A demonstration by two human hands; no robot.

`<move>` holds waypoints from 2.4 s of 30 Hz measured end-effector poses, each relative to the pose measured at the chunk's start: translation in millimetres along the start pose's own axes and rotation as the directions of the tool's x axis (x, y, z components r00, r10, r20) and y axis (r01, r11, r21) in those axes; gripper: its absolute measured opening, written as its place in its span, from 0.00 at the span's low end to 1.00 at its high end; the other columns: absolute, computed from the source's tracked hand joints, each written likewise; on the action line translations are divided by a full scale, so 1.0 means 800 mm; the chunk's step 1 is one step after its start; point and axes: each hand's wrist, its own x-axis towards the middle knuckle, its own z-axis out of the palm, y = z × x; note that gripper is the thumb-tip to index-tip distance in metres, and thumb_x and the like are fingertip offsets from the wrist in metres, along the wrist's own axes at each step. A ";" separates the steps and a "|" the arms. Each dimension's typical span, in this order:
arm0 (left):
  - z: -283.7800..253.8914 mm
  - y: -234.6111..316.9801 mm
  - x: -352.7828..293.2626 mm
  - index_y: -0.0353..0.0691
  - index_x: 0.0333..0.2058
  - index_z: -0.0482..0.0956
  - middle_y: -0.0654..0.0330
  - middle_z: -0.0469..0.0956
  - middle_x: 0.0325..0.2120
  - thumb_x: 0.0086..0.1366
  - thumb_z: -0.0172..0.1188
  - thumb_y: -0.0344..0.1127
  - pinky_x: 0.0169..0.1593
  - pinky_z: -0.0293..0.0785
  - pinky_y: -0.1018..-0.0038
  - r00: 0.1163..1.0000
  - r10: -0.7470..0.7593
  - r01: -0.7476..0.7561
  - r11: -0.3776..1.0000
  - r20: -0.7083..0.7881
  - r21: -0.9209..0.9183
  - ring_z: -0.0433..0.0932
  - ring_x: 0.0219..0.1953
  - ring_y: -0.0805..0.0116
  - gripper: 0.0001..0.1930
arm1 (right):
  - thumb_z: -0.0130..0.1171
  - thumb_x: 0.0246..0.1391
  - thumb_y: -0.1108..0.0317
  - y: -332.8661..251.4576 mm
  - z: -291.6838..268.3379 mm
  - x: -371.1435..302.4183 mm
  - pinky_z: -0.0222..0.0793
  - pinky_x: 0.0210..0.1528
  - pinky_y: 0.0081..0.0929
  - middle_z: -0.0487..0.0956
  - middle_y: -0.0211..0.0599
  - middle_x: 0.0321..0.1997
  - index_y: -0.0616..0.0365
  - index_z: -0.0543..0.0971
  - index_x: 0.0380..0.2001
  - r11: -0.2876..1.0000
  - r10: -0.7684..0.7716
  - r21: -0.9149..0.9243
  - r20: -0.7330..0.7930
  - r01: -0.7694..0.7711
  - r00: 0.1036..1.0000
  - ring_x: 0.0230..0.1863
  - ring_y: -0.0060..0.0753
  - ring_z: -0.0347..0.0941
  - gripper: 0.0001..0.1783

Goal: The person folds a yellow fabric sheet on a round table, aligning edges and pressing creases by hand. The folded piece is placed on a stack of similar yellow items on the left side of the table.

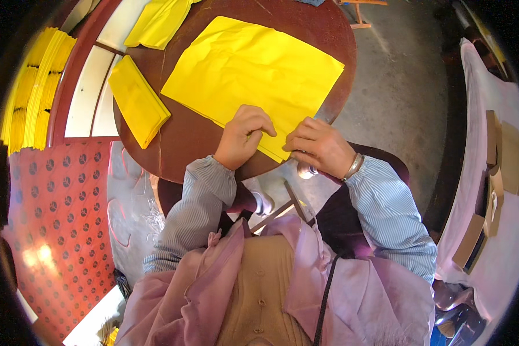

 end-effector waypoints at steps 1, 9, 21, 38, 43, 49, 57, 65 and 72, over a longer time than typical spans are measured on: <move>0.002 -0.001 0.001 0.40 0.33 0.84 0.58 0.82 0.37 0.59 0.57 0.16 0.54 0.76 0.63 1.000 0.023 -0.023 1.000 -0.009 0.001 0.79 0.47 0.54 0.11 | 0.73 0.52 0.68 -0.002 0.000 0.002 0.74 0.55 0.39 0.81 0.35 0.44 0.54 0.85 0.46 1.000 0.012 0.003 -0.009 -0.012 1.000 0.49 0.42 0.76 0.16; 0.000 -0.003 0.000 0.39 0.29 0.82 0.54 0.81 0.33 0.62 0.58 0.21 0.49 0.77 0.60 1.000 -0.005 0.005 1.000 -0.014 0.009 0.78 0.45 0.50 0.07 | 0.74 0.49 0.70 -0.018 0.005 -0.003 0.73 0.57 0.41 0.81 0.35 0.49 0.53 0.84 0.47 0.991 0.115 -0.065 0.035 -0.113 0.993 0.51 0.45 0.75 0.20; -0.001 0.007 -0.001 0.38 0.29 0.82 0.55 0.82 0.35 0.61 0.59 0.20 0.49 0.78 0.62 0.995 0.094 -0.099 0.982 0.039 0.161 0.77 0.46 0.52 0.06 | 0.76 0.48 0.66 -0.006 0.012 -0.004 0.72 0.55 0.41 0.80 0.30 0.45 0.49 0.86 0.46 0.995 0.033 -0.093 0.018 -0.031 0.999 0.50 0.41 0.76 0.20; 0.014 0.015 -0.038 0.40 0.45 0.85 0.52 0.85 0.49 0.65 0.54 0.17 0.59 0.80 0.63 0.995 -0.052 0.057 0.996 -0.085 0.063 0.83 0.54 0.50 0.16 | 0.78 0.49 0.62 -0.005 0.015 -0.005 0.73 0.52 0.39 0.83 0.29 0.47 0.48 0.89 0.49 0.996 0.039 -0.079 -0.098 -0.047 0.994 0.48 0.39 0.77 0.22; 0.016 0.018 -0.038 0.38 0.44 0.85 0.52 0.84 0.50 0.64 0.54 0.17 0.61 0.79 0.63 0.986 -0.149 0.148 0.989 -0.069 -0.019 0.82 0.56 0.49 0.15 | 0.79 0.46 0.59 0.002 0.007 0.002 0.70 0.54 0.39 0.83 0.27 0.47 0.47 0.89 0.50 0.995 0.071 -0.071 -0.057 -0.075 0.996 0.49 0.39 0.77 0.25; 0.018 0.028 -0.056 0.38 0.44 0.85 0.52 0.85 0.50 0.65 0.53 0.16 0.61 0.79 0.63 0.990 -0.122 0.122 0.992 -0.077 0.005 0.83 0.55 0.50 0.15 | 0.78 0.49 0.60 -0.003 0.010 -0.009 0.70 0.52 0.37 0.83 0.27 0.46 0.47 0.89 0.49 0.993 0.026 -0.114 -0.014 -0.027 1.000 0.48 0.37 0.77 0.21; 0.010 0.020 -0.040 0.38 0.44 0.85 0.52 0.85 0.49 0.66 0.52 0.16 0.60 0.80 0.65 0.990 -0.125 0.125 0.992 -0.063 -0.007 0.83 0.55 0.51 0.16 | 0.74 0.56 0.67 0.009 0.016 0.002 0.75 0.48 0.35 0.84 0.32 0.41 0.53 0.90 0.42 0.994 0.089 0.073 -0.088 -0.083 0.992 0.44 0.38 0.79 0.10; -0.004 0.017 -0.032 0.38 0.45 0.87 0.52 0.83 0.53 0.66 0.56 0.21 0.59 0.80 0.66 0.986 -0.166 0.165 0.986 0.017 0.010 0.84 0.53 0.51 0.13 | 0.77 0.53 0.74 0.018 0.019 0.010 0.77 0.42 0.34 0.85 0.35 0.36 0.58 0.90 0.38 0.949 0.236 0.248 -0.141 -0.197 0.961 0.39 0.38 0.81 0.09; 0.005 0.014 -0.031 0.38 0.42 0.87 0.54 0.84 0.52 0.65 0.70 0.29 0.55 0.82 0.67 0.984 -0.170 0.171 0.985 -0.042 0.011 0.86 0.51 0.55 0.08 | 0.79 0.51 0.76 0.008 0.035 0.005 0.75 0.41 0.28 0.84 0.33 0.35 0.59 0.87 0.36 0.901 0.374 0.311 -0.207 -0.301 0.904 0.37 0.31 0.80 0.11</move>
